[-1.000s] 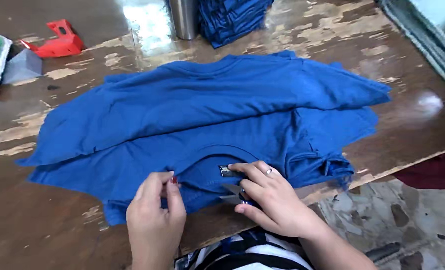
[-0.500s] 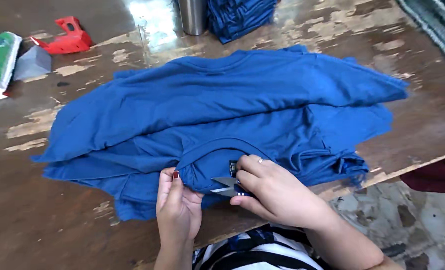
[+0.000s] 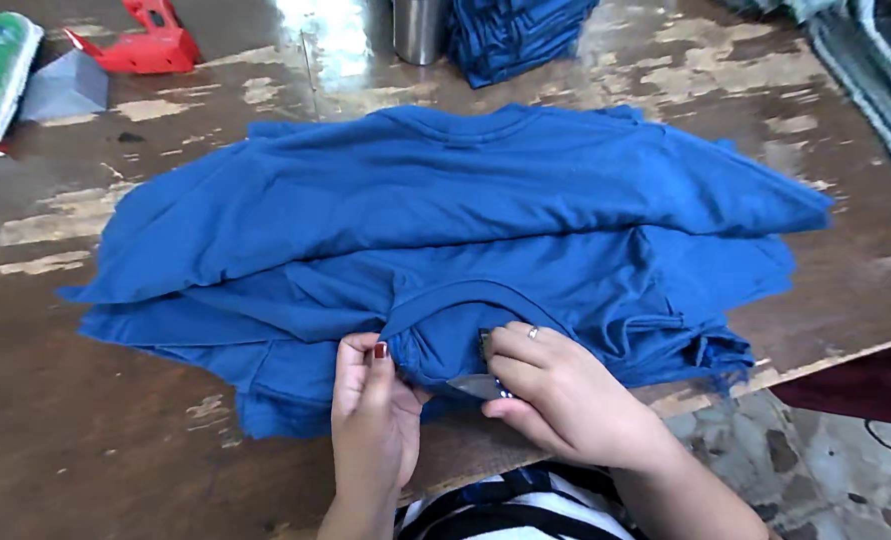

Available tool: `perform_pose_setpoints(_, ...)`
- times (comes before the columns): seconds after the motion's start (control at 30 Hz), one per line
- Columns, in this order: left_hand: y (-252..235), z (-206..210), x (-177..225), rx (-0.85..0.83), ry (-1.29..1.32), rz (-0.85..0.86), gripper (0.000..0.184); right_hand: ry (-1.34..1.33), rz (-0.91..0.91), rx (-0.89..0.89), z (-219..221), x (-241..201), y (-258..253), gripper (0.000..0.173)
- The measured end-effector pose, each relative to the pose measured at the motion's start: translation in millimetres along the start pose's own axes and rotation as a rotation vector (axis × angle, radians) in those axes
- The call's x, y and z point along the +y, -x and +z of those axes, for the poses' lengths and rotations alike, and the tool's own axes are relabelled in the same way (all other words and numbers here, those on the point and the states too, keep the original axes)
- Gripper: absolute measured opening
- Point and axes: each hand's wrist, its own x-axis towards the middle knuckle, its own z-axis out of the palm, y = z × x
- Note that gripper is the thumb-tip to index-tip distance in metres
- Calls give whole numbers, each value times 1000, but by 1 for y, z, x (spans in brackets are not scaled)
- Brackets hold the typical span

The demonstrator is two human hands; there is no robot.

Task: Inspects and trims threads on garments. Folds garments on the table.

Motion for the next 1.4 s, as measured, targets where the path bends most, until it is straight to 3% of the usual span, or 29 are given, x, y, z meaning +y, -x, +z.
perform_pose_setpoints(0.07,2,-2,-4,-34,-37,71,10,-172,24,81,-2,-7,-5,53)
perform_pose_setpoints(0.17,3,-6,-8,-102,-58,154,15,-361,73,307,13,-22,-15,37)
perform_pose_setpoints(0.4,6,-10,-14,-166,-135,264,14,-158,39,583,34,-34,-26,20)
perform_pose_setpoints(0.6,8,-18,-17,-422,-132,330,26,-265,-8,571,28,-32,-22,17)
perform_pose_setpoints(0.7,8,-14,-19,-388,-189,346,38,-390,-17,547,24,-29,-21,16)
perform_pose_setpoints(0.8,7,-13,-19,-313,-173,327,28,-504,15,440,17,-24,-14,13)
perform_pose_setpoints(0.93,9,-13,-16,-252,-169,286,8,-307,131,215,9,-11,1,37)
perform_pose_setpoints(1.03,9,-14,-16,-257,-162,288,4,-141,165,112,10,-7,9,38)
perform_pose_setpoints(1.4,8,-14,-16,-280,-257,362,7,26,126,145,21,-23,-6,37)
